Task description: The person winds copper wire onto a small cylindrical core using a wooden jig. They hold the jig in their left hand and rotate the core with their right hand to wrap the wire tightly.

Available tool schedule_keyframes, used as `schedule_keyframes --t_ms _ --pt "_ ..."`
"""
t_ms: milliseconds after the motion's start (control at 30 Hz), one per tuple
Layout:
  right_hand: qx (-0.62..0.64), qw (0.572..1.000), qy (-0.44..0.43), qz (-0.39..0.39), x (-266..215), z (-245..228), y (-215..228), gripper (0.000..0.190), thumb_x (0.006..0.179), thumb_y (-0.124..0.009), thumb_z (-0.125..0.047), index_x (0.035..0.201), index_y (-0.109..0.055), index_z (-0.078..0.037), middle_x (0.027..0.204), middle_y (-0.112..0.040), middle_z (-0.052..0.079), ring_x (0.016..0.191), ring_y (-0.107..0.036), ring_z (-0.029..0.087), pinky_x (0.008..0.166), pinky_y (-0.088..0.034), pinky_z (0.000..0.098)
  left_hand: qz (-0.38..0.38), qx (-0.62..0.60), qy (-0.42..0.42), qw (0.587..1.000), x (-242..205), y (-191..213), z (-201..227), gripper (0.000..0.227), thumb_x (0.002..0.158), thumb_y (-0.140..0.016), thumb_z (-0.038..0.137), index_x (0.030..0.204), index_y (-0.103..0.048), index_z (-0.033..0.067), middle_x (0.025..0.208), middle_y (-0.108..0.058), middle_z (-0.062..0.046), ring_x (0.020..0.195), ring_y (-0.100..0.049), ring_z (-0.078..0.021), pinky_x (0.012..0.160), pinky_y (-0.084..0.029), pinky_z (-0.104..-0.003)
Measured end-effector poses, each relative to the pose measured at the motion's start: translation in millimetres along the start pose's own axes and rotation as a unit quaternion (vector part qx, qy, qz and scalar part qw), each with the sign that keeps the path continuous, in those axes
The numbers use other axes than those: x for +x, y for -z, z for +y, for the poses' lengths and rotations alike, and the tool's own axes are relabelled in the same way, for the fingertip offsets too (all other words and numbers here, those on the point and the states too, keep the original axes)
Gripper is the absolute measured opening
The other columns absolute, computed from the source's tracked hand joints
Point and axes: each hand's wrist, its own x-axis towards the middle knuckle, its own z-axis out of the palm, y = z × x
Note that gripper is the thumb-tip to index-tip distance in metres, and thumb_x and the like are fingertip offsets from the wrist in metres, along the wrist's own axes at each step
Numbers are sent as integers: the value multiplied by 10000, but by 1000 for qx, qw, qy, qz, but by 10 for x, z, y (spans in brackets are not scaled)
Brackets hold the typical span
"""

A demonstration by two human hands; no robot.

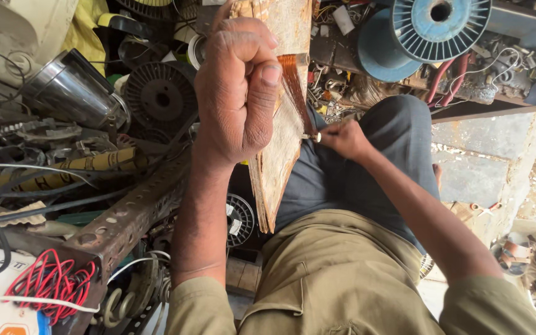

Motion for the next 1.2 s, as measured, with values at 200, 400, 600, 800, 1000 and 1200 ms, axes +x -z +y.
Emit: schedule_keyframes --t_ms 200,400,600,800,1000,1200 --pt "-113 947 270 -130 -395 -1691 662 61 854 -729 -63 896 -750 -24 857 -738 107 740 -722 262 635 -587 386 -11 8 41 999 50 -46 108 120 1050 -544 145 1000 -559 37 1049 -611 -130 821 -547 -172 993 -446 -380" --pt "-245 842 477 64 209 -3245 1584 58 873 -770 -27 930 -767 -15 810 -679 126 725 -659 294 613 -497 399 -23 44 -31 998 65 -157 156 147 1130 -482 196 1065 -494 65 1024 -590 -82 961 -629 -188 1274 -301 -464" --pt "284 945 114 -111 293 -3126 1648 116 1006 -674 -78 1066 -733 2 823 -722 49 658 -589 79 566 -410 204 -7 34 -11 999 -12 -82 161 155 1148 -474 207 1062 -483 78 1012 -604 -93 915 -597 -173 1284 -299 -448" --pt "166 956 224 -93 353 -2515 1755 210 1027 -731 -102 1207 -700 3 1009 -746 60 915 -718 123 785 -576 228 -19 33 -23 999 -10 -136 45 146 1147 -490 208 1076 -504 81 984 -579 -75 913 -602 -161 1300 -287 -445" --pt "-100 987 106 63 949 -1605 1266 193 990 -772 -245 1080 -788 -75 945 -774 52 749 -719 146 645 -593 319 -22 36 -18 999 -63 -129 105 150 1158 -498 210 1087 -507 78 1004 -587 -77 931 -619 -163 1315 -263 -454" --pt "-20 992 -85 91 369 -168 185 271 878 -814 -335 940 -818 -71 801 -776 100 680 -711 131 658 -577 321 -3 22 -5 1000 -66 10 2 169 1154 -496 218 1084 -501 65 1005 -578 -86 930 -602 -168 1273 -305 -441"
